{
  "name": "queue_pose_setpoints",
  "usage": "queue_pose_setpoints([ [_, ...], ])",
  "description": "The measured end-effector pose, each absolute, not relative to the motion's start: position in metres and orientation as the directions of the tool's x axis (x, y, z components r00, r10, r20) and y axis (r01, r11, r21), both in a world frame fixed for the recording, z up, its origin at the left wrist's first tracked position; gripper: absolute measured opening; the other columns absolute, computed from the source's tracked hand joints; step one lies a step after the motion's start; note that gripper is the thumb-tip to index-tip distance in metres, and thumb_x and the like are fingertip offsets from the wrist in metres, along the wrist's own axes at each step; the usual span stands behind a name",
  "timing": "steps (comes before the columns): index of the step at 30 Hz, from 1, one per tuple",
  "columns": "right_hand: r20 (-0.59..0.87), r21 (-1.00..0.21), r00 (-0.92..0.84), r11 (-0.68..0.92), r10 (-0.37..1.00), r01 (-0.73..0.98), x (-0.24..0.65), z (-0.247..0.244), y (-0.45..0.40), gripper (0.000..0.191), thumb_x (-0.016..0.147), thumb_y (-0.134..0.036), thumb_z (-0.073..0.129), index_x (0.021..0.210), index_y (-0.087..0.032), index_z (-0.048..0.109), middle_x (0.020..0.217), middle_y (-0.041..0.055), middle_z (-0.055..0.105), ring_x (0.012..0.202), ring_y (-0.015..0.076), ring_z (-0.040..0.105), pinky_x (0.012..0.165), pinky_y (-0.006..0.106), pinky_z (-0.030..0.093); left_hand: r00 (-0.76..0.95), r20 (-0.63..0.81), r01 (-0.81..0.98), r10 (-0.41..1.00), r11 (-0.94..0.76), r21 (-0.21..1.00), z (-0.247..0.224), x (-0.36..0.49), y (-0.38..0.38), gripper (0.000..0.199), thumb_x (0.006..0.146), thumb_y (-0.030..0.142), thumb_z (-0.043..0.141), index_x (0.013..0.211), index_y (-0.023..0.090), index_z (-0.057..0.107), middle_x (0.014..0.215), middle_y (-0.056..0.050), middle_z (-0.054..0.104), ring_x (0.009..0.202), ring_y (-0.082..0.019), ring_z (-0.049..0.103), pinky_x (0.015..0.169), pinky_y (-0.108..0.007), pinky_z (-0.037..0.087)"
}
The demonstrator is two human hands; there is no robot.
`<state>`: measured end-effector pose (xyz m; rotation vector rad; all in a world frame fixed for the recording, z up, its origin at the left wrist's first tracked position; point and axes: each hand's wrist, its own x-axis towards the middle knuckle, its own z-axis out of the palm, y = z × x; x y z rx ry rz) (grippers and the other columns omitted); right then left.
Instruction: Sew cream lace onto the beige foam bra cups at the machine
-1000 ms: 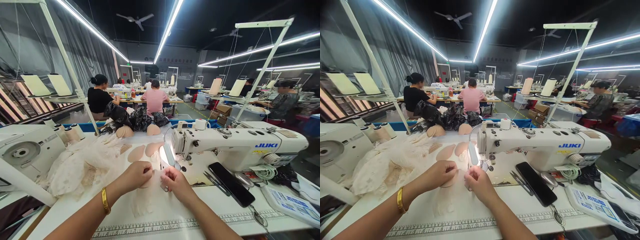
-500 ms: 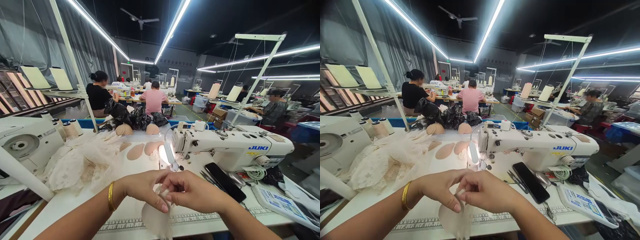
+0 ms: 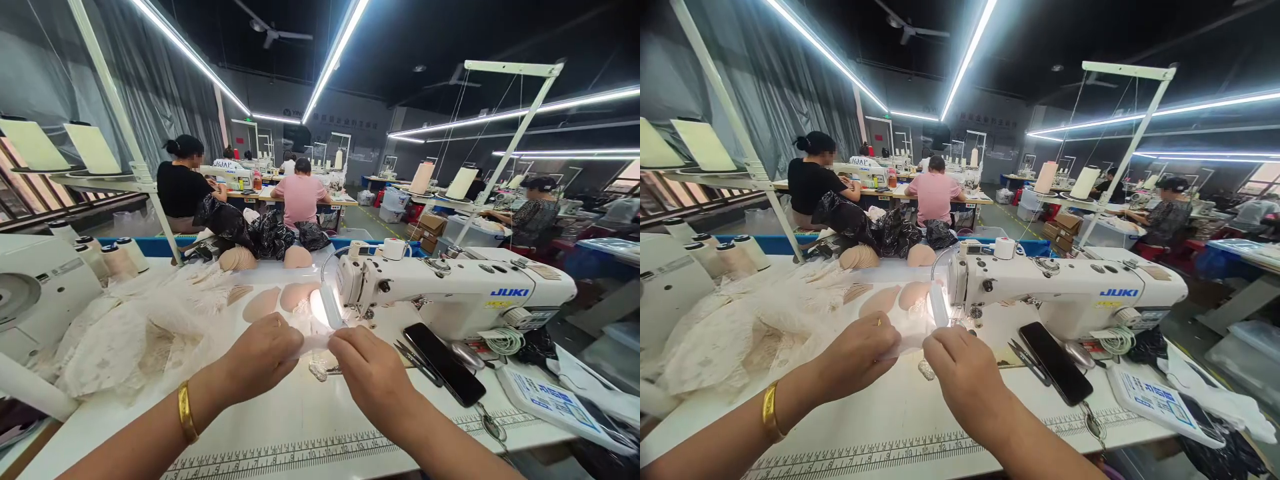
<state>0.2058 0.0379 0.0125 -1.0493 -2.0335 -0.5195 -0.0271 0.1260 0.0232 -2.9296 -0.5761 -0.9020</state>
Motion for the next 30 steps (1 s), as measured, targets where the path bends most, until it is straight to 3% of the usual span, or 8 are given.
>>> queue_pose_setpoints([
  [2,0.750,0.019,-0.390,0.572,0.534,0.820,0.213,-0.022,0.048,0.032,0.095,0.004,0.043,0.097,-0.020,0.064,0.095,0.0051,0.071,0.077,0.0178,0.058,0.064,0.027,0.041,0.854,0.433,0.357,0.287,-0.930,-0.088,0.012,-0.027,0.125,0.020,0.094,0.014,0.059,0.077,0.021,0.052,0.071,0.000,0.060,0.064,-0.020,0.051,0.062,-0.034,0.036],
  [4,0.651,0.036,-0.470,0.594,0.596,0.803,0.226,-0.049,0.059,0.030,0.098,-0.001,0.045,0.093,-0.022,0.065,0.093,0.0019,0.071,0.076,0.0173,0.059,0.062,0.026,0.042,0.910,0.293,0.332,0.292,-0.938,-0.097,0.003,-0.023,0.122,0.027,0.088,0.028,0.080,0.078,0.021,0.056,0.078,0.000,0.066,0.068,-0.021,0.056,0.063,-0.035,0.038],
  [6,0.519,0.002,-0.548,0.640,0.656,0.768,0.242,-0.065,0.070,0.026,0.101,-0.007,0.049,0.094,-0.024,0.068,0.094,-0.0001,0.073,0.081,0.0171,0.063,0.065,0.025,0.045,0.935,0.250,0.282,0.251,-0.955,-0.097,-0.004,-0.014,0.121,0.033,0.085,0.033,0.086,0.077,0.021,0.056,0.080,0.001,0.068,0.071,-0.021,0.059,0.064,-0.035,0.040],
  [11,0.412,-0.190,-0.588,0.697,0.696,0.692,0.266,-0.069,0.094,0.029,0.102,-0.008,0.050,0.108,-0.026,0.072,0.109,0.0042,0.076,0.096,0.0195,0.067,0.077,0.028,0.054,0.952,0.228,0.247,0.202,-0.950,-0.189,-0.014,0.017,0.140,0.023,0.084,0.004,0.069,0.076,0.020,0.056,0.076,0.000,0.063,0.065,-0.019,0.052,0.059,-0.034,0.035],
  [15,0.494,-0.201,-0.574,0.729,0.653,0.655,0.273,-0.065,0.097,0.032,0.100,-0.004,0.050,0.113,-0.025,0.071,0.110,0.0069,0.075,0.098,0.0210,0.065,0.082,0.032,0.055,0.939,0.241,0.295,0.247,-0.937,-0.187,-0.031,0.029,0.151,0.023,0.090,0.009,0.063,0.071,0.020,0.054,0.071,-0.001,0.058,0.061,-0.018,0.048,0.055,-0.034,0.030],
  [20,0.483,-0.196,-0.563,0.710,0.670,0.676,0.277,-0.060,0.083,0.038,0.098,-0.001,0.047,0.114,-0.025,0.072,0.094,0.0047,0.069,0.085,0.0191,0.059,0.075,0.031,0.052,0.897,0.389,0.274,0.209,-0.955,-0.117,-0.042,0.028,0.149,0.022,0.098,0.012,0.055,0.077,0.019,0.056,0.083,-0.004,0.063,0.077,-0.020,0.056,0.069,-0.034,0.043],
  [26,0.455,-0.257,-0.564,0.708,0.689,0.658,0.280,-0.056,0.080,0.040,0.092,0.002,0.049,0.111,-0.023,0.074,0.091,0.0039,0.066,0.082,0.0186,0.056,0.067,0.029,0.046,0.888,0.397,0.279,0.233,-0.958,-0.060,-0.040,0.030,0.148,0.025,0.101,0.010,0.048,0.079,0.018,0.056,0.079,-0.002,0.059,0.071,-0.018,0.050,0.067,-0.033,0.043],
  [30,0.458,-0.293,-0.563,0.715,0.688,0.635,0.280,-0.055,0.080,0.040,0.093,0.001,0.049,0.112,-0.022,0.074,0.093,0.0048,0.067,0.084,0.0184,0.056,0.071,0.030,0.049,0.887,0.379,0.304,0.264,-0.951,-0.048,-0.041,0.030,0.146,0.024,0.100,0.009,0.046,0.081,0.017,0.057,0.079,-0.003,0.056,0.070,-0.019,0.048,0.065,-0.033,0.043],
])
